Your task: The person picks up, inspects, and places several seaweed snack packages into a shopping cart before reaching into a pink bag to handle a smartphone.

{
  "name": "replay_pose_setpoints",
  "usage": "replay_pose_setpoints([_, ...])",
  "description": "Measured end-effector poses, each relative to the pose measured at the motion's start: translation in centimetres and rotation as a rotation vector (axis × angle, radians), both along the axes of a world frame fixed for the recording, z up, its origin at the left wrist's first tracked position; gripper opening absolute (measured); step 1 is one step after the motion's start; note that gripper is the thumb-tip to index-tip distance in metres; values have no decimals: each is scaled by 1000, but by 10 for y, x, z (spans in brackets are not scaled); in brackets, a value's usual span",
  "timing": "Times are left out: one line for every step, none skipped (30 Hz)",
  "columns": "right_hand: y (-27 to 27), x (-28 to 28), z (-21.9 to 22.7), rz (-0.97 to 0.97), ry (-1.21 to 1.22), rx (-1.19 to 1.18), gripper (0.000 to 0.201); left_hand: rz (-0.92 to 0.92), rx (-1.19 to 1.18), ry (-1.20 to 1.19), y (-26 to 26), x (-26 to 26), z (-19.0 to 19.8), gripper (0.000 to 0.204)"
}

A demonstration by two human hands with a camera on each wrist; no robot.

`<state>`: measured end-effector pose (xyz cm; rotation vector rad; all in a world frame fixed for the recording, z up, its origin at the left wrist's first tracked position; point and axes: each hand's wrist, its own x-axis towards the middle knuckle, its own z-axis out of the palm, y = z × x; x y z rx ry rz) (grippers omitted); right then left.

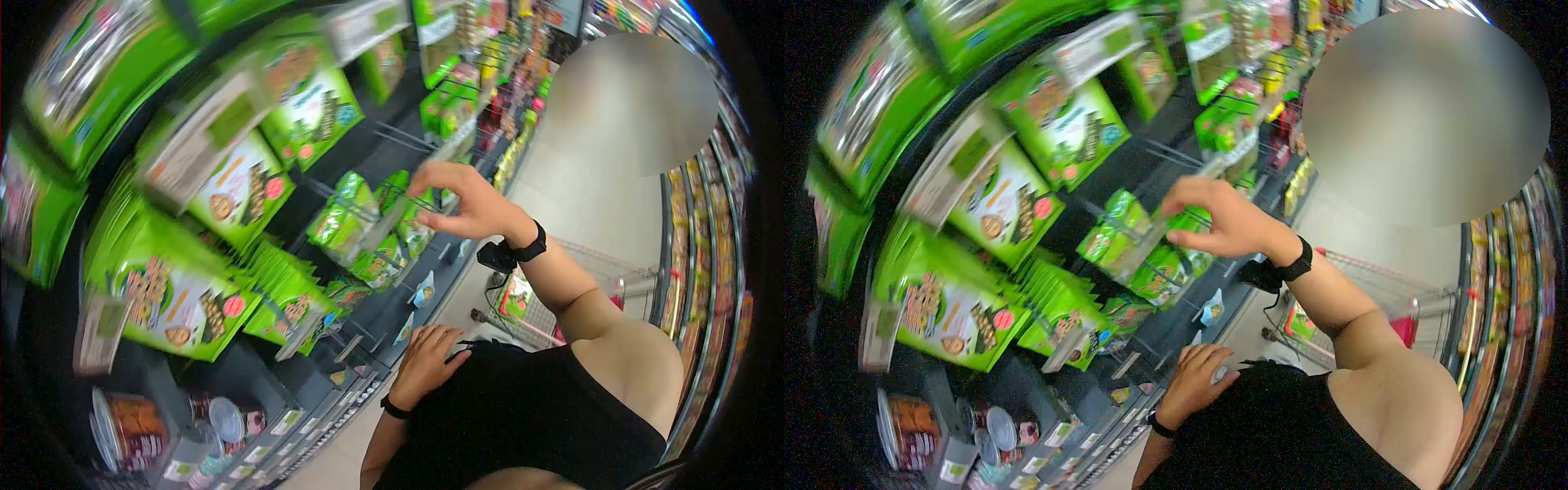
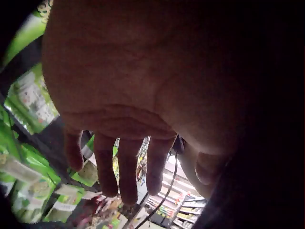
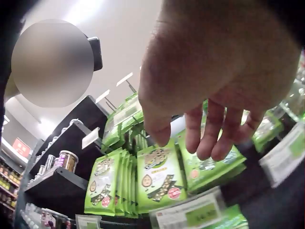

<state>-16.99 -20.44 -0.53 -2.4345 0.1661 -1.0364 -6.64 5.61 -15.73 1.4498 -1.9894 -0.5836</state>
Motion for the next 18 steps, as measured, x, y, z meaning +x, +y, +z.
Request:
replay_pose_setpoints([-1,-24,-9,-9,53,78,29,-38,14,-16,-7,-7,-4,41])
replay_pose_setpoints([-2,-47,-19,-21,104,162,26,-80,31,-31,-15,-14,-10,42])
replay_pose_setpoints([-5,-69,-28,-92,76,170,24,-126,50,-44,-21,-24,-13,42])
replay_pose_setpoints([-11,-93,-36,-166,49,179,23,-169,61,-53,-28,-34,-13,44])
replay_pose_setpoints([-16,-119,-44,-242,26,190,21,-216,77,-48,-35,-45,-14,44])
replay_pose_setpoints([-17,-145,-50,-302,6,258,20,-262,95,-41,-43,-56,-15,44])
replay_pose_setpoints([-19,-170,-55,-373,-6,285,19,-307,116,-33,-51,-69,-16,44])
replay_pose_setpoints([-20,-196,-62,-430,-3,310,19,-348,123,-33,-59,-81,-15,43])
replay_pose_setpoints([-21,-221,-70,-483,2,332,18,-394,134,-38,-68,-94,-18,43])
replay_pose_setpoints([-22,-246,-81,-536,-17,362,18,-436,144,-42,-77,-108,-22,43])
replay_pose_setpoints([-23,-269,-96,-584,-34,391,18,-471,153,-45,-85,-122,-26,43])
replay_pose_setpoints([-26,-289,-113,-625,-51,419,18,-510,174,-59,-94,-136,-27,43])
replay_pose_setpoints([-29,-310,-132,-672,-42,536,18,-545,193,-46,-101,-152,-30,43])
replay_pose_setpoints([-29,-332,-155,-712,-34,656,18,-576,213,-32,-107,-167,-34,43])
replay_pose_setpoints([-30,-351,-184,-748,-28,779,17,-602,237,-20,-112,-181,-39,43])
replay_pose_setpoints([-32,-369,-226,-757,-102,959,17,-631,256,-15,-117,-197,-42,43])
replay_pose_setpoints([-35,-384,-267,-760,-141,1076,17,-658,275,-11,-122,-214,-46,44])
replay_pose_setpoints([-36,-397,-308,-759,-183,1194,17,-684,295,-9,-126,-230,-49,44])
